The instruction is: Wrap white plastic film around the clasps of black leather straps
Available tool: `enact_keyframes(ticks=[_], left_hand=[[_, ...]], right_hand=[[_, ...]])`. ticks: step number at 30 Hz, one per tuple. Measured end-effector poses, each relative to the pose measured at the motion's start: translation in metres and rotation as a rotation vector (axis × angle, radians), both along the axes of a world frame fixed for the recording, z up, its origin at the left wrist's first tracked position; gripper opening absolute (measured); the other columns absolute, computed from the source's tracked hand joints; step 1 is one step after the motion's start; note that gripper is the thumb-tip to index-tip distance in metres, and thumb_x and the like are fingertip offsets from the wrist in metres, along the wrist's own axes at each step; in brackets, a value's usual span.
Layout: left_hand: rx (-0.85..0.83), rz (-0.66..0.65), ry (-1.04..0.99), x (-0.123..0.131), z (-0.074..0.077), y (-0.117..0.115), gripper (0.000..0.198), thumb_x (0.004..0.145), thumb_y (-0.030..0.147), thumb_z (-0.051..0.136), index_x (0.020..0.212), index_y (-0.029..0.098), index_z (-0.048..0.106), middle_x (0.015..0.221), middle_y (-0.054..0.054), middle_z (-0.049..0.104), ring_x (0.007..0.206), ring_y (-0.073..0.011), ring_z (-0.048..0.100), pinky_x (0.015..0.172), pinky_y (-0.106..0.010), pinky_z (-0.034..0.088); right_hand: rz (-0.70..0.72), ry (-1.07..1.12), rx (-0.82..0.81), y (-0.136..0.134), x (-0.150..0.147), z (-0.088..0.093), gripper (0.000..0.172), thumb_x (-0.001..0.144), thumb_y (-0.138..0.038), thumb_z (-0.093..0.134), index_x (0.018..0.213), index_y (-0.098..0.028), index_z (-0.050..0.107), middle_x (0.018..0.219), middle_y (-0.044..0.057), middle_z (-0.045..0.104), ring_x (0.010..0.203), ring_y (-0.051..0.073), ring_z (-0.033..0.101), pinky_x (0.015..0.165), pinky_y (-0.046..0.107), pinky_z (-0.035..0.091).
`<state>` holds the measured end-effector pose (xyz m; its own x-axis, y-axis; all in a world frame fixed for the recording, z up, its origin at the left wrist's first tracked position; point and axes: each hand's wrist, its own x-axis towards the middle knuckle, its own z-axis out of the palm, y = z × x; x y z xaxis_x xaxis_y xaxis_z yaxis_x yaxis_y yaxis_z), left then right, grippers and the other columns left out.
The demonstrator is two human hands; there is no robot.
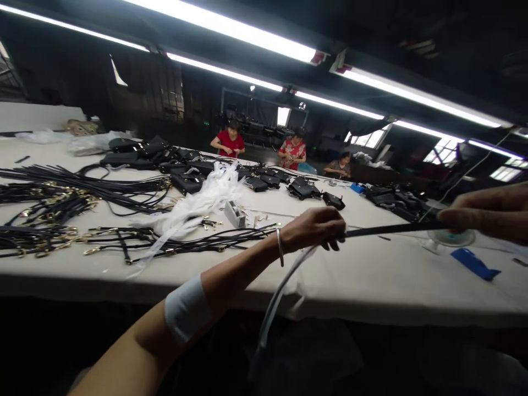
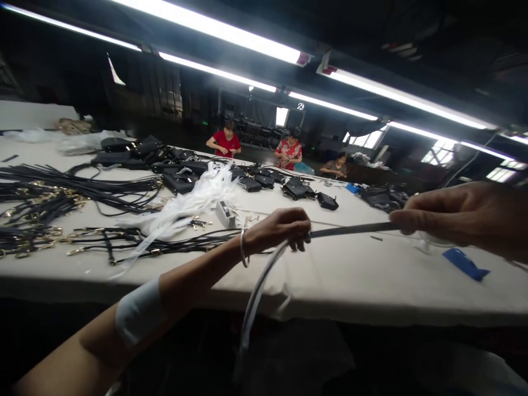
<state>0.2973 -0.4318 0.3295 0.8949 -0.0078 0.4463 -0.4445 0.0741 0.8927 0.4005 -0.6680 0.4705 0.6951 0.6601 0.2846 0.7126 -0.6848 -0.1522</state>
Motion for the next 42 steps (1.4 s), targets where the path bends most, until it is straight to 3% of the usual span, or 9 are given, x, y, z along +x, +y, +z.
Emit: enact_keyframes(ticks=[4,9,12,17,23,29,33,38,42], left_hand=[[0.008,-0.093,-0.033,0.002,0.006,-0.007,0.033,0.082,0.047,0.069,0.082,0.015,0.060,0.075,-0.002,0.065,0.071,-0.0127,0.065,0.064,-0.023,0.047],[-0.253,-0.168,-0.006,-0.009,0.020,-0.006,0.036,0.083,0.050,0.066,0.079,0.018,0.052,0.063,0.006,0.053,0.047,-0.0035,0.045,0.044,-0.016,0.032],[-0.221,-0.074,0.063,-0.017,0.002,0.009,0.036,0.084,0.050,0.065,0.077,0.018,0.051,0.062,0.007,0.051,0.046,-0.0025,0.038,0.042,-0.014,0.025],[-0.128,-0.051,0.069,-0.012,-0.029,0.019,0.039,0.082,0.053,0.067,0.081,0.015,0.059,0.074,0.001,0.059,0.063,-0.0091,0.054,0.059,-0.022,0.041],[0.080,0.167,-0.147,0.002,-0.015,0.008,0.035,0.080,0.049,0.071,0.075,0.014,0.071,0.077,0.000,0.053,0.074,-0.0132,0.050,0.067,-0.026,0.039],[-0.246,0.010,-0.003,-0.010,-0.027,0.017,0.058,0.087,0.052,0.062,0.134,0.020,0.052,0.114,-0.009,0.062,0.093,-0.0174,0.059,0.081,-0.030,0.048],[0.101,-0.170,0.144,-0.025,-0.056,0.014,0.042,0.086,0.047,0.065,0.117,0.018,0.061,0.089,-0.002,0.062,0.080,-0.0147,0.059,0.074,-0.027,0.047],[0.541,0.219,-0.011,-0.023,-0.065,0.015,0.027,0.098,0.040,0.041,0.098,0.021,0.059,0.077,0.000,0.054,0.070,-0.0135,0.048,0.066,-0.026,0.036],[0.486,0.146,0.016,-0.022,-0.068,0.013,0.020,0.096,0.037,0.047,0.105,0.022,0.056,0.083,0.000,0.058,0.074,-0.0146,0.052,0.068,-0.026,0.038]], right_hand=[[0.129,0.287,-0.250,0.046,-0.029,0.004,0.062,0.077,-0.079,0.049,0.072,-0.022,0.073,0.058,-0.004,0.055,0.056,0.008,0.048,0.054,0.027,0.037],[0.248,0.299,-0.242,0.077,-0.045,0.000,0.048,0.088,-0.062,0.052,0.074,-0.021,0.071,0.054,-0.005,0.049,0.051,0.006,0.042,0.049,0.021,0.031],[0.195,0.340,-0.242,0.065,-0.034,-0.005,0.053,0.088,-0.065,0.048,0.066,-0.020,0.067,0.051,-0.003,0.049,0.049,0.007,0.043,0.049,0.022,0.032],[0.178,0.478,-0.267,0.066,-0.026,-0.038,0.051,0.088,-0.067,0.049,0.074,-0.021,0.065,0.055,-0.002,0.049,0.052,0.010,0.045,0.051,0.025,0.034],[0.210,0.804,-0.014,0.101,-0.041,-0.080,0.063,0.080,-0.080,0.047,0.094,-0.020,0.059,0.044,-0.009,0.037,0.040,0.009,0.031,0.041,0.024,0.020],[0.114,1.064,0.321,0.092,-0.042,-0.077,0.049,0.083,-0.069,0.056,0.080,-0.020,0.052,0.050,-0.011,0.030,0.046,0.005,0.013,0.044,0.022,0.007],[0.041,1.081,0.436,0.081,-0.034,-0.087,0.039,0.081,-0.056,0.068,0.081,-0.021,0.051,0.053,-0.010,0.035,0.047,0.005,0.018,0.046,0.020,0.008],[0.061,1.290,0.205,0.059,-0.037,-0.127,0.044,0.092,-0.059,0.049,0.095,-0.017,0.063,0.044,-0.011,0.032,0.038,0.004,0.016,0.039,0.020,0.010],[0.183,1.603,0.454,0.042,-0.043,-0.152,0.036,0.089,-0.053,0.062,0.093,-0.018,0.068,0.045,-0.009,0.040,0.038,0.003,0.027,0.039,0.017,0.024]])
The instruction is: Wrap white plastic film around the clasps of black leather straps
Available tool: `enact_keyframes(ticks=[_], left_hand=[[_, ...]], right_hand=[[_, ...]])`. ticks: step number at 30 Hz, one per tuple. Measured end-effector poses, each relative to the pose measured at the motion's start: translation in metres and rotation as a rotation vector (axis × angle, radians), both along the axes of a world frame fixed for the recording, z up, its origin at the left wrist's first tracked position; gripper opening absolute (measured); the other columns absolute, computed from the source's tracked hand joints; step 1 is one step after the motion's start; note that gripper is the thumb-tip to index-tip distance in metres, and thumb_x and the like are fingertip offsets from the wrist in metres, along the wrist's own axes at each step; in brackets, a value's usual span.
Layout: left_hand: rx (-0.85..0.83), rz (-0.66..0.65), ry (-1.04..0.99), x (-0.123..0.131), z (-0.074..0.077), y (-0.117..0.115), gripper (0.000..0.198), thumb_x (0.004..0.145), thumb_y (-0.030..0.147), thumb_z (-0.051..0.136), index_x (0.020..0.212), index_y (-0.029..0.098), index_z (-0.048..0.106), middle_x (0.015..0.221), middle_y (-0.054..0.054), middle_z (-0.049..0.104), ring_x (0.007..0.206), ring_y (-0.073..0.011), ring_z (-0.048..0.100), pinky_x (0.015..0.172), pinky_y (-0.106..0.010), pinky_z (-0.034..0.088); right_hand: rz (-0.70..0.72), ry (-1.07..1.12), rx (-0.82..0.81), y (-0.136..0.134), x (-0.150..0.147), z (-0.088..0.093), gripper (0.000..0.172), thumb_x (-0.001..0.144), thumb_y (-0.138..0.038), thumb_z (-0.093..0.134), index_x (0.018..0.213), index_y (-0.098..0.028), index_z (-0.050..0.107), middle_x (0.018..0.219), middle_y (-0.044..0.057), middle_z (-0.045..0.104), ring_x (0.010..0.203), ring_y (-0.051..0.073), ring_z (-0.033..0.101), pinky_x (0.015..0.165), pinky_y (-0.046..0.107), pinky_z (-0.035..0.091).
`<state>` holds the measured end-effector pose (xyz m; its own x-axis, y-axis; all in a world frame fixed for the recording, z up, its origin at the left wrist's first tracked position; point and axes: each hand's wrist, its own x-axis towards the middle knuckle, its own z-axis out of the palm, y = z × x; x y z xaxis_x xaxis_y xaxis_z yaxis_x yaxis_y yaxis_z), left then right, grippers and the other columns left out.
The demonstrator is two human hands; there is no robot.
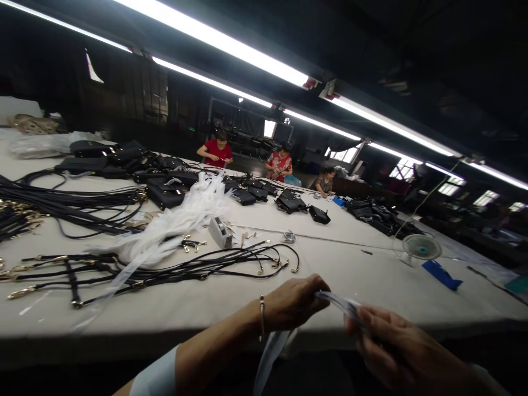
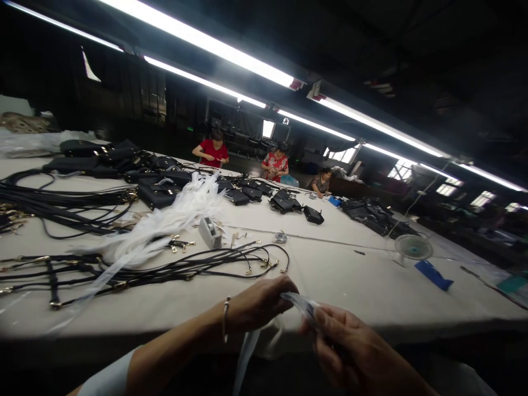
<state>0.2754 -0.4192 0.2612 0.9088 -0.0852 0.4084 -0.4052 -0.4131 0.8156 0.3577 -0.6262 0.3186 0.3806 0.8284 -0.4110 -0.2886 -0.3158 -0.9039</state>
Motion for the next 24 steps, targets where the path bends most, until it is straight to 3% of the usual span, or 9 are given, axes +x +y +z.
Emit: enact_keyframes(ticks=[3,6,8,10,12,15,19,22,24], left_hand=[[-0.251,-0.044,0.086,-0.002,-0.021,-0.019,0.025,0.096,0.042,0.047,0.100,0.020,0.056,0.082,0.001,0.059,0.074,-0.0130,0.054,0.068,-0.024,0.041],[-0.425,-0.108,0.182,-0.005,-0.051,-0.048,0.045,0.095,0.058,0.040,0.090,0.017,0.058,0.071,0.002,0.053,0.064,-0.0111,0.050,0.061,-0.023,0.039],[-0.529,-0.147,0.254,-0.010,-0.062,-0.064,0.055,0.091,0.068,0.041,0.090,0.017,0.060,0.064,0.004,0.049,0.055,-0.0098,0.045,0.052,-0.021,0.034],[-0.593,-0.165,0.289,-0.019,-0.058,-0.074,0.061,0.085,0.076,0.045,0.087,0.017,0.061,0.060,0.005,0.045,0.052,-0.0090,0.039,0.047,-0.021,0.029],[-0.611,-0.206,0.295,-0.032,-0.042,-0.076,0.057,0.084,0.073,0.051,0.087,0.017,0.062,0.065,0.004,0.047,0.057,-0.0087,0.040,0.051,-0.021,0.031],[-0.545,-0.238,0.304,-0.046,-0.015,-0.062,0.036,0.081,0.051,0.069,0.093,0.018,0.064,0.078,0.003,0.052,0.070,-0.0103,0.044,0.063,-0.021,0.036],[-0.259,0.034,0.280,-0.044,-0.007,-0.030,0.022,0.078,0.033,0.073,0.089,0.018,0.062,0.071,0.006,0.049,0.066,-0.0095,0.041,0.057,-0.022,0.031],[-0.220,0.176,0.272,-0.035,-0.022,-0.015,0.025,0.074,0.036,0.078,0.086,0.017,0.065,0.064,0.008,0.045,0.061,-0.0085,0.037,0.054,-0.023,0.027],[-0.309,0.124,0.288,-0.029,-0.034,-0.017,0.029,0.075,0.042,0.077,0.081,0.016,0.066,0.067,0.007,0.047,0.063,-0.0082,0.039,0.056,-0.022,0.029]], right_hand=[[-0.116,0.072,0.288,-0.001,0.000,0.002,0.029,0.083,-0.044,0.073,0.098,-0.020,0.070,0.058,-0.003,0.057,0.046,0.007,0.048,0.046,0.019,0.043],[-0.445,-0.038,0.523,0.004,0.004,0.009,0.033,0.077,-0.039,0.079,0.105,-0.025,0.070,0.074,-0.003,0.066,0.062,0.010,0.061,0.064,0.022,0.058],[-0.644,-0.285,0.596,0.006,0.008,0.006,0.029,0.079,-0.042,0.076,0.105,-0.030,0.068,0.079,-0.004,0.069,0.076,0.013,0.066,0.089,0.032,0.060],[-0.733,-0.708,0.558,0.005,0.016,-0.006,0.018,0.089,-0.041,0.065,0.104,-0.032,0.067,0.087,-0.002,0.072,0.099,0.021,0.068,0.111,0.048,0.047],[-0.568,-1.230,0.523,0.001,0.026,-0.025,0.018,0.093,-0.028,0.059,0.108,-0.033,0.068,0.098,0.000,0.075,0.113,0.026,0.066,0.119,0.057,0.033],[-0.061,-1.717,0.489,-0.009,0.040,-0.054,0.035,0.089,-0.012,0.058,0.117,-0.031,0.067,0.109,0.003,0.076,0.107,0.027,0.070,0.120,0.062,0.028],[0.165,-1.501,0.161,-0.021,0.031,-0.078,0.022,0.092,-0.034,0.055,0.106,-0.025,0.070,0.103,0.010,0.075,0.103,0.033,0.068,0.111,0.063,0.038],[0.263,-1.035,0.065,-0.025,0.010,-0.083,0.034,0.087,-0.056,0.056,0.091,-0.025,0.069,0.093,0.007,0.069,0.089,0.028,0.063,0.089,0.045,0.053],[0.349,-0.564,0.101,-0.024,-0.003,-0.082,0.043,0.084,-0.065,0.056,0.087,-0.024,0.066,0.073,0.001,0.056,0.063,0.015,0.050,0.065,0.031,0.049]])
